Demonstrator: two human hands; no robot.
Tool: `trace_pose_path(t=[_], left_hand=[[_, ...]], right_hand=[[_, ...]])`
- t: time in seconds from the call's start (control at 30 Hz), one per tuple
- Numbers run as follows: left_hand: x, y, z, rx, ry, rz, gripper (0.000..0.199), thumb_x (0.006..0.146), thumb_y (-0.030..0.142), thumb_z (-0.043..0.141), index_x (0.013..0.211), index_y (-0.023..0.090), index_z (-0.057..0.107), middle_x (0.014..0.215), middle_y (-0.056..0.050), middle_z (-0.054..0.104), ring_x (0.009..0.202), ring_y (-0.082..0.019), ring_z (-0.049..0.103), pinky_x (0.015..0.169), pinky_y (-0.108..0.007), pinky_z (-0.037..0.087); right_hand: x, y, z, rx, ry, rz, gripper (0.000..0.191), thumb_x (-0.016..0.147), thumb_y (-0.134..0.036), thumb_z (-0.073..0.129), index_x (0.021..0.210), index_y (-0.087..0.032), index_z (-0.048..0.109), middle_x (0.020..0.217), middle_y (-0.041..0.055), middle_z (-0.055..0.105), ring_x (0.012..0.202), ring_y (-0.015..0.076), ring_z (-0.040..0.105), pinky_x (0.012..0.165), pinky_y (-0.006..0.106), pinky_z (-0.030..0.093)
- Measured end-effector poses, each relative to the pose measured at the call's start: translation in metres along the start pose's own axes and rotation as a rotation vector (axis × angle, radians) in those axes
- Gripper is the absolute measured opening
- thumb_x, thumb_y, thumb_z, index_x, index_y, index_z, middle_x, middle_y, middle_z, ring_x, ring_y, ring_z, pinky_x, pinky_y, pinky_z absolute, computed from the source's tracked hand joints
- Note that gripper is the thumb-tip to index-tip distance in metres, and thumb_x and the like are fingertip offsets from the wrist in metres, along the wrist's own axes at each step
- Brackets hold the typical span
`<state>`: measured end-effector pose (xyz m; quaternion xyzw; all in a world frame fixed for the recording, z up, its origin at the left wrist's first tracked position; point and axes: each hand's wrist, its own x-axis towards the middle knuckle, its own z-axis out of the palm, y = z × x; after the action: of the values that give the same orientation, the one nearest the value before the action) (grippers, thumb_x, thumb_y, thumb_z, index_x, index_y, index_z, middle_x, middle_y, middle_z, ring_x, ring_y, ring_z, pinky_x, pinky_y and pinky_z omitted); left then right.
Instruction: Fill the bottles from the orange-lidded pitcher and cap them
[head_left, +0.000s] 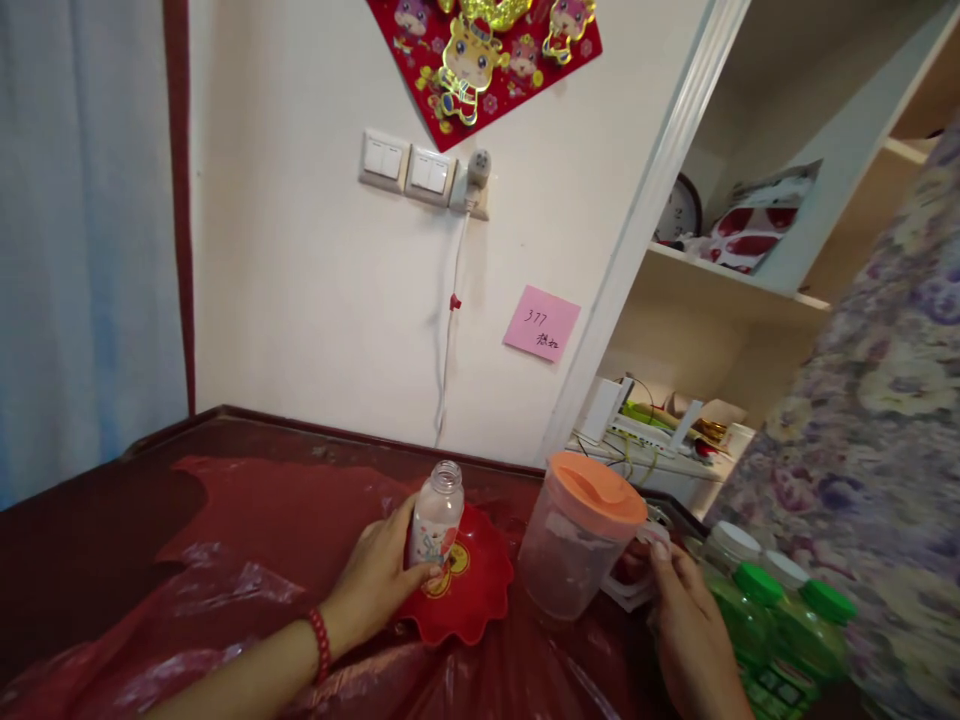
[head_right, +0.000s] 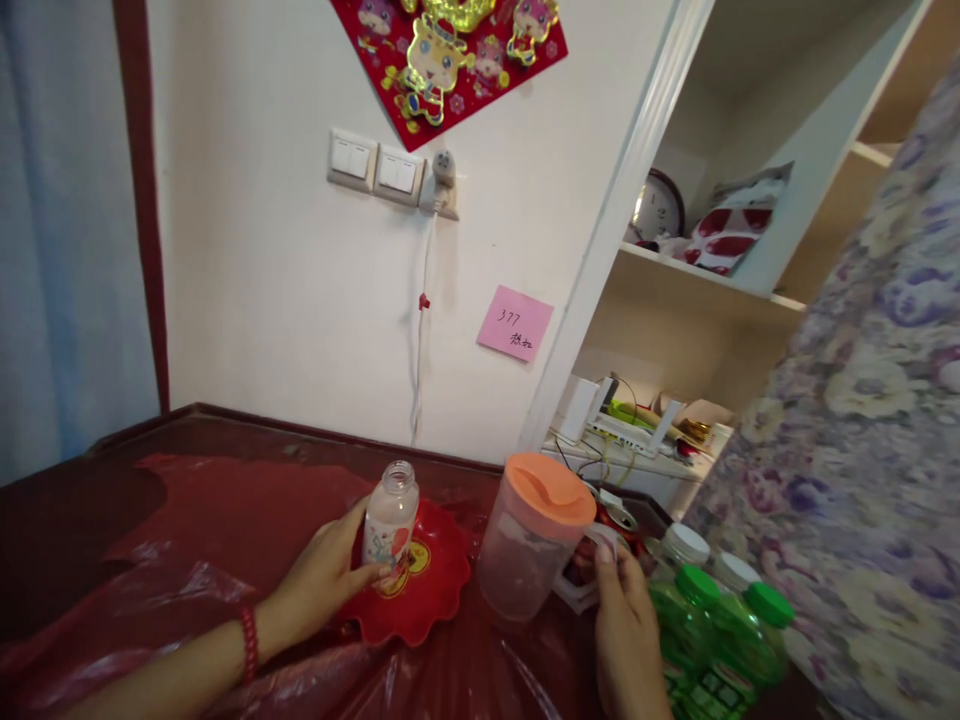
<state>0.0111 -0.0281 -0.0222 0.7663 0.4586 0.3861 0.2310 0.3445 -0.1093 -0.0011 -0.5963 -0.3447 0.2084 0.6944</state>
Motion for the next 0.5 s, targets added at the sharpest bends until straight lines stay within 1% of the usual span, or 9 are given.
trace_pose_path(t=[0.07, 0.13, 0.2, 0.3, 0.37, 0.43, 0.5], left_hand=[[-0.001, 0.0, 0.0, 0.001, -0.004, -0.002, 0.072, 0.077, 0.022, 0.068, 0.144, 0.022, 0.041, 0.138, -0.012, 0.061, 0.123, -0.032, 0.058, 0.104, -0.044, 0.042], [-0.002, 0.0, 0.0, 0.004, -0.002, -0.002, 0.071, 0.077, 0.022, 0.067, 0.143, 0.023, 0.041, 0.138, -0.012, 0.061, 0.124, -0.032, 0.058, 0.105, -0.045, 0.041], [-0.003, 0.0, 0.001, 0.011, 0.007, -0.005, 0.072, 0.077, 0.023, 0.068, 0.144, 0.022, 0.041, 0.138, -0.012, 0.061, 0.124, -0.032, 0.057, 0.105, -0.045, 0.04], [-0.003, -0.001, 0.001, 0.019, 0.007, -0.003, 0.073, 0.077, 0.023, 0.069, 0.144, 0.023, 0.04, 0.138, -0.011, 0.061, 0.124, -0.031, 0.058, 0.104, -0.043, 0.04], [-0.003, -0.002, 0.001, 0.026, -0.004, -0.01, 0.074, 0.076, 0.024, 0.07, 0.144, 0.023, 0.04, 0.138, -0.01, 0.062, 0.123, -0.031, 0.058, 0.104, -0.042, 0.041], [-0.003, -0.002, 0.001, 0.035, -0.014, -0.024, 0.075, 0.075, 0.024, 0.071, 0.143, 0.024, 0.04, 0.137, -0.009, 0.062, 0.122, -0.03, 0.058, 0.103, -0.041, 0.041], [-0.003, -0.002, 0.001, 0.041, -0.016, -0.031, 0.076, 0.075, 0.024, 0.071, 0.144, 0.025, 0.039, 0.138, -0.009, 0.062, 0.122, -0.03, 0.059, 0.103, -0.041, 0.041]], right_hand=[[-0.006, 0.002, 0.002, 0.086, 0.001, 0.097, 0.051, 0.075, -0.067, 0.065, 0.098, -0.021, 0.067, 0.085, 0.0033, 0.073, 0.082, 0.0254, 0.068, 0.077, 0.04, 0.056], [-0.01, 0.006, 0.003, 0.162, 0.017, 0.139, 0.047, 0.074, -0.066, 0.066, 0.088, -0.021, 0.068, 0.077, 0.0022, 0.071, 0.076, 0.0239, 0.067, 0.073, 0.039, 0.056], [-0.013, 0.01, 0.003, 0.216, 0.016, 0.161, 0.046, 0.072, -0.066, 0.069, 0.082, -0.021, 0.067, 0.073, 0.0017, 0.07, 0.071, 0.0218, 0.065, 0.069, 0.037, 0.056], [-0.014, 0.012, 0.004, 0.241, -0.019, 0.132, 0.045, 0.072, -0.065, 0.07, 0.074, -0.02, 0.065, 0.066, -0.0008, 0.065, 0.063, 0.0171, 0.06, 0.062, 0.032, 0.053], [-0.015, 0.009, 0.006, 0.256, -0.029, 0.087, 0.047, 0.071, -0.065, 0.072, 0.066, -0.021, 0.059, 0.059, -0.0042, 0.057, 0.059, 0.013, 0.053, 0.059, 0.027, 0.05], [-0.015, 0.002, 0.009, 0.287, 0.014, 0.054, 0.05, 0.068, -0.065, 0.076, 0.062, -0.021, 0.053, 0.056, -0.007, 0.05, 0.057, 0.01, 0.047, 0.057, 0.023, 0.047], [-0.014, -0.01, 0.011, 0.322, 0.072, 0.042, 0.05, 0.065, -0.064, 0.079, 0.064, -0.021, 0.053, 0.055, -0.0087, 0.046, 0.055, 0.0084, 0.042, 0.056, 0.021, 0.046]])
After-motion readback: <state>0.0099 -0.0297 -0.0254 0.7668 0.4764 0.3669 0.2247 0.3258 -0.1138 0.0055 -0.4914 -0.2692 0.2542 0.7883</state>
